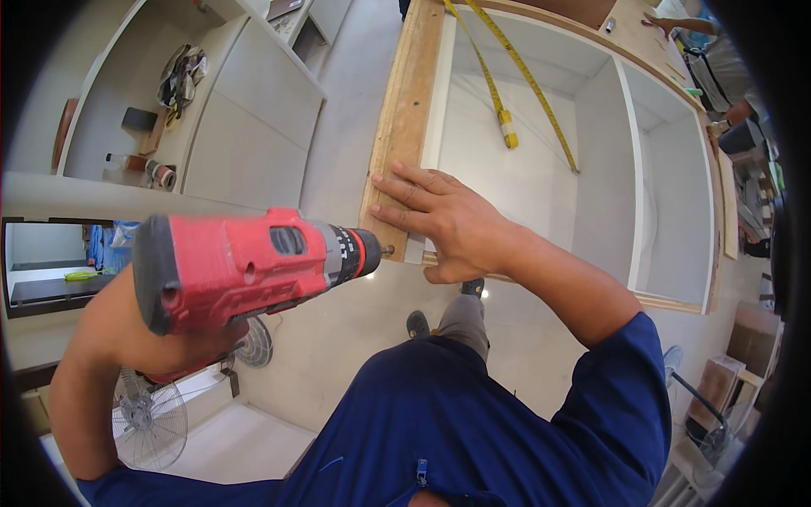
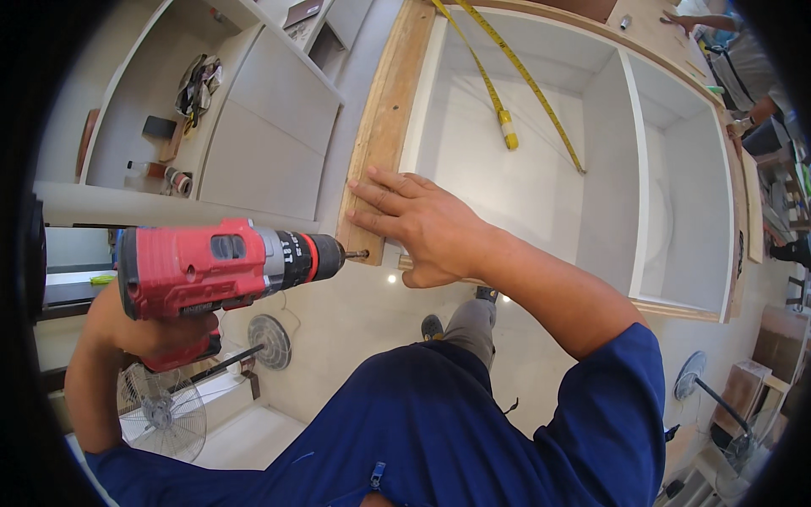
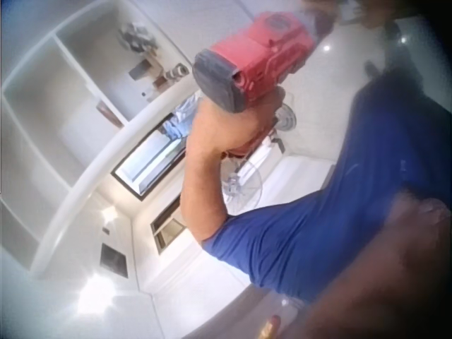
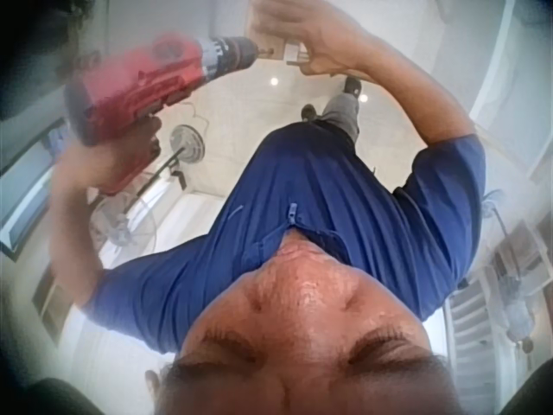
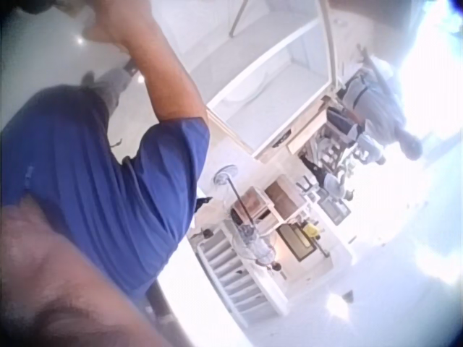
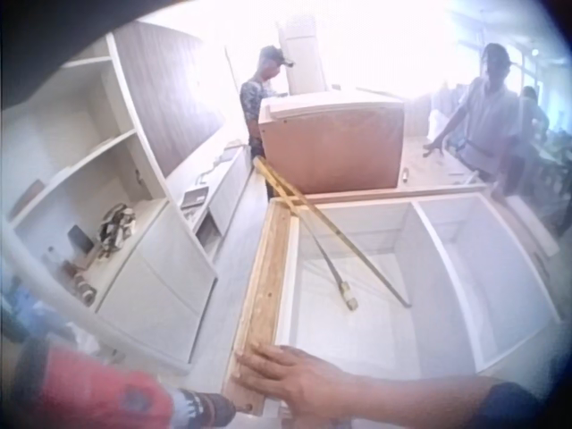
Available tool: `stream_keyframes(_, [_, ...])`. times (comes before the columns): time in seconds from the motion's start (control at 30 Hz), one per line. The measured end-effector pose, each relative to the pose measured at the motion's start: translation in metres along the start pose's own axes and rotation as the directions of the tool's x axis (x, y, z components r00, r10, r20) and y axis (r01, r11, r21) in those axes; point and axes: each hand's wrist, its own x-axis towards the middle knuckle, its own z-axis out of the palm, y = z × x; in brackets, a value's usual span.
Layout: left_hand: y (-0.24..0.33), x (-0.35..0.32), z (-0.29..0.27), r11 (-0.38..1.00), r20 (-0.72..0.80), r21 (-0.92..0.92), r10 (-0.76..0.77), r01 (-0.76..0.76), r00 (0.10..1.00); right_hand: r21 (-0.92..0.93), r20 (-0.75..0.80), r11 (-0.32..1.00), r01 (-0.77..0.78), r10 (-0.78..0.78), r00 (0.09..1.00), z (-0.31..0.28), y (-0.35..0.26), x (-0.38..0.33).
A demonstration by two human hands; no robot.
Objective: Assembling a wooden cabinet by measuring, aligning components, and using a drill to secure wood panels.
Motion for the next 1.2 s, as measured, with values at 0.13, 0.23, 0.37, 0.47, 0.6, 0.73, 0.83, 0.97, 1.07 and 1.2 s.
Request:
stream_keyframes(0.13, [0.019,0.016,-0.014,0.992,0.064,0.111,0.057,-0.064,0.996,0.004,-0.001,1.000,0.006,-0.006,1.000,0.000,-0.001,0.001])
stream_keyframes(0.23, [0.039,0.032,-0.025,0.976,0.152,0.192,0.076,-0.105,0.985,-0.004,0.001,1.000,0.006,-0.006,1.000,0.000,0.000,0.000])
stream_keyframes(0.37, [0.043,0.032,-0.030,0.896,0.233,0.376,0.156,-0.237,0.960,-0.012,-0.001,1.000,0.013,-0.013,1.000,0.001,0.000,0.000])
stream_keyframes(0.47, [0.030,0.035,-0.027,0.870,0.202,0.369,0.270,-0.328,0.942,-0.004,-0.010,1.000,0.022,-0.023,1.000,0.000,0.001,-0.001])
stream_keyframes(0.6, [0.049,0.041,-0.034,0.946,0.174,0.273,0.129,-0.174,0.976,-0.025,-0.001,1.000,0.016,-0.016,1.000,0.000,0.000,0.000])
stream_keyframes(0.73, [0.064,0.043,-0.035,0.962,0.180,0.256,0.048,-0.094,0.982,-0.024,-0.005,1.000,0.014,-0.014,1.000,-0.001,-0.001,0.000])
stream_keyframes(0.83, [0.071,0.044,-0.034,0.987,0.087,0.162,-0.038,0.023,0.996,-0.019,-0.015,0.999,0.026,-0.027,1.000,0.000,0.000,0.000])
stream_keyframes(0.97, [0.084,0.047,-0.027,0.973,-0.056,0.071,-0.217,0.221,0.975,-0.020,-0.012,1.000,0.014,-0.014,1.000,-0.001,0.003,-0.005])
stream_keyframes(1.07, [0.080,0.038,-0.019,0.982,-0.144,0.010,-0.184,0.187,0.972,-0.024,-0.023,0.999,0.026,-0.026,0.999,0.000,0.001,-0.003])
stream_keyframes(1.2, [0.071,0.042,-0.024,0.986,-0.112,0.099,-0.122,0.134,0.986,-0.043,-0.021,0.998,0.034,-0.035,0.999,0.000,0.002,-0.002])
